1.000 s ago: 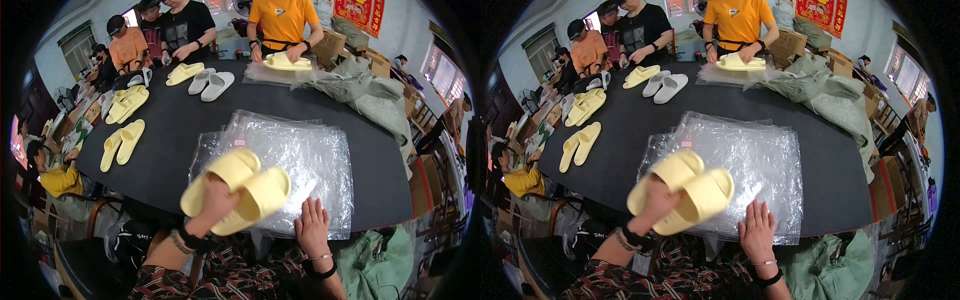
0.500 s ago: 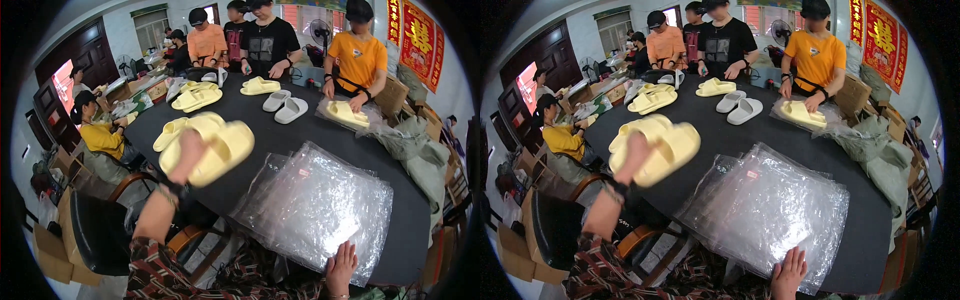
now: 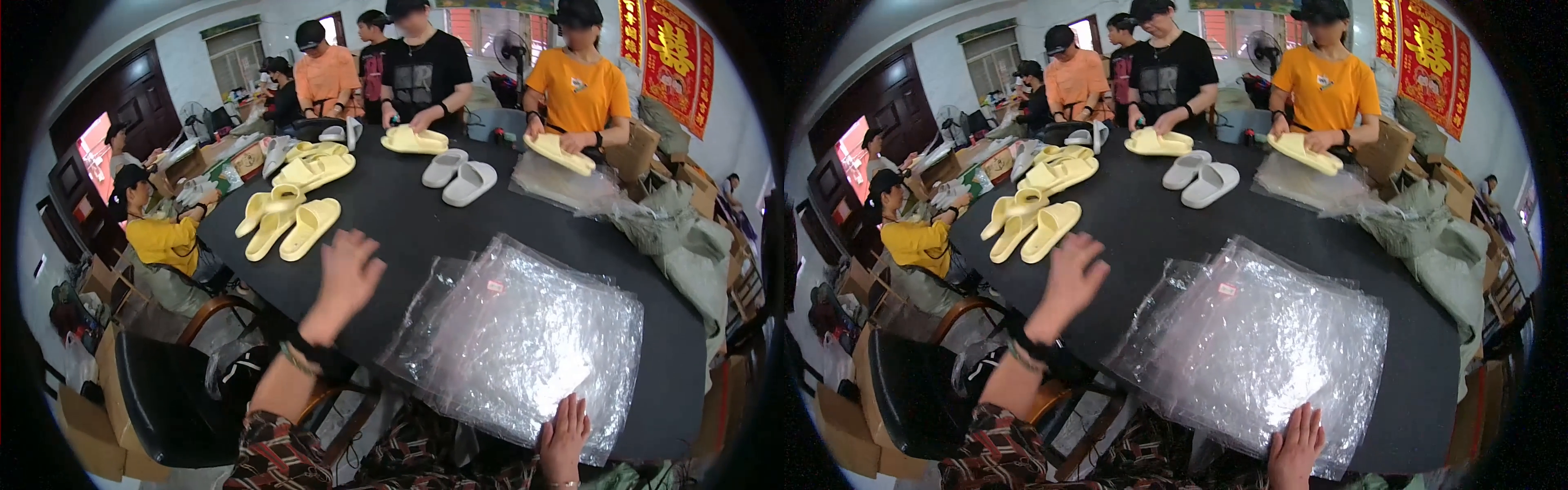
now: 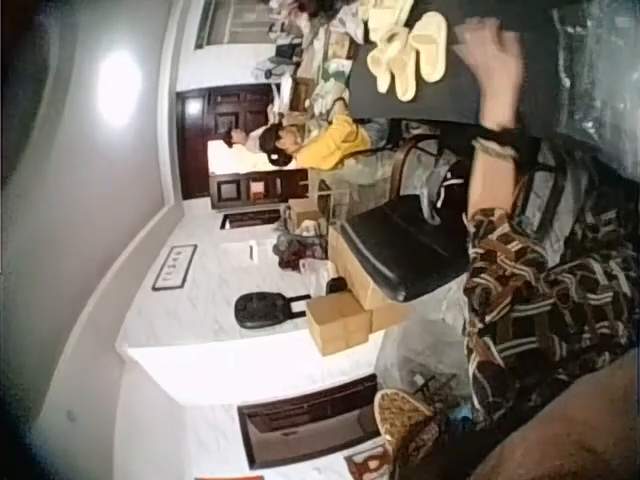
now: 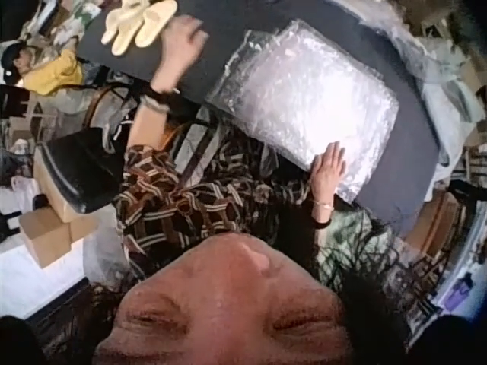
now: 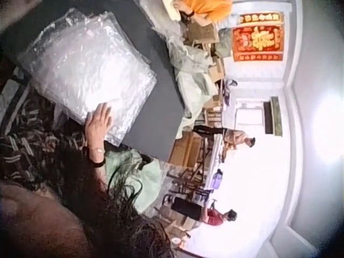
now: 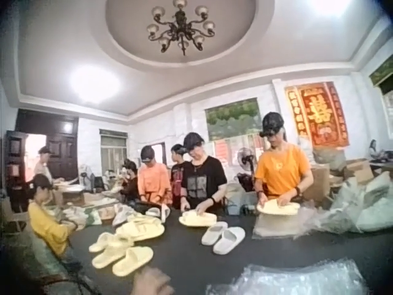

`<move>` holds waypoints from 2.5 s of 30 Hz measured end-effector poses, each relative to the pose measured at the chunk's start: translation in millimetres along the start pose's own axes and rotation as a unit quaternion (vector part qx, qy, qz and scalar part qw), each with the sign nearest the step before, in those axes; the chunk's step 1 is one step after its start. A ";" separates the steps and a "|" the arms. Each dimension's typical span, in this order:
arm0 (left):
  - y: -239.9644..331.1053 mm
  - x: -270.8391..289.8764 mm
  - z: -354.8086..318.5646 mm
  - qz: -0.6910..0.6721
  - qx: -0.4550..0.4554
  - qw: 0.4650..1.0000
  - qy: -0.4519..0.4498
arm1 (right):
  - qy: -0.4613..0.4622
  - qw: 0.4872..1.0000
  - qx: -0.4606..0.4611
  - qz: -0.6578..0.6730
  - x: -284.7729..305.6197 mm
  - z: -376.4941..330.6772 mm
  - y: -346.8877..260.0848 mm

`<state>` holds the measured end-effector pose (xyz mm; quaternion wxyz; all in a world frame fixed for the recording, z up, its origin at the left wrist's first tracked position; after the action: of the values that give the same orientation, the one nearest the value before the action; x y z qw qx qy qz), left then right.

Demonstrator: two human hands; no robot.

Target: The recorder is packaging pairs of slippers into plastic bags.

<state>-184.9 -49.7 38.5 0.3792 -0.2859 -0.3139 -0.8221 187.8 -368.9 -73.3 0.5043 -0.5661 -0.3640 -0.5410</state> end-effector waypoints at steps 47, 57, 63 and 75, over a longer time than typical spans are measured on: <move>315.7 -110.9 -147.4 -0.042 -0.388 0.849 -0.356 | 0.073 0.842 -0.534 0.015 -147.9 -286.9 494.8; 287.1 -135.2 -166.1 -0.055 -0.312 0.812 -0.490 | -0.041 0.872 -0.482 -0.078 -206.9 -210.6 506.7; 291.7 -109.8 -163.5 -0.052 -0.299 0.834 -0.461 | 0.035 0.921 -0.376 0.092 -278.1 -110.4 485.7; 295.3 -113.7 -163.1 -0.094 -0.313 0.844 -0.426 | 0.136 0.853 -0.393 0.315 -289.2 -175.4 486.6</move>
<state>76.8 -270.9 -57.9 0.0192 -0.6804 -0.1964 -0.7058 567.5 -609.7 -459.3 0.4272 -0.7226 0.1489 -0.5228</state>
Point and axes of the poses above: each hand's wrist, its own z-axis towards the middle knuckle, its own x-axis out of the back of the hand, y = z × x, the point moved 4 cm from there along z, towards the middle knuckle, and after that the axes turned 2 degrees about x, right-handed, at the moved point
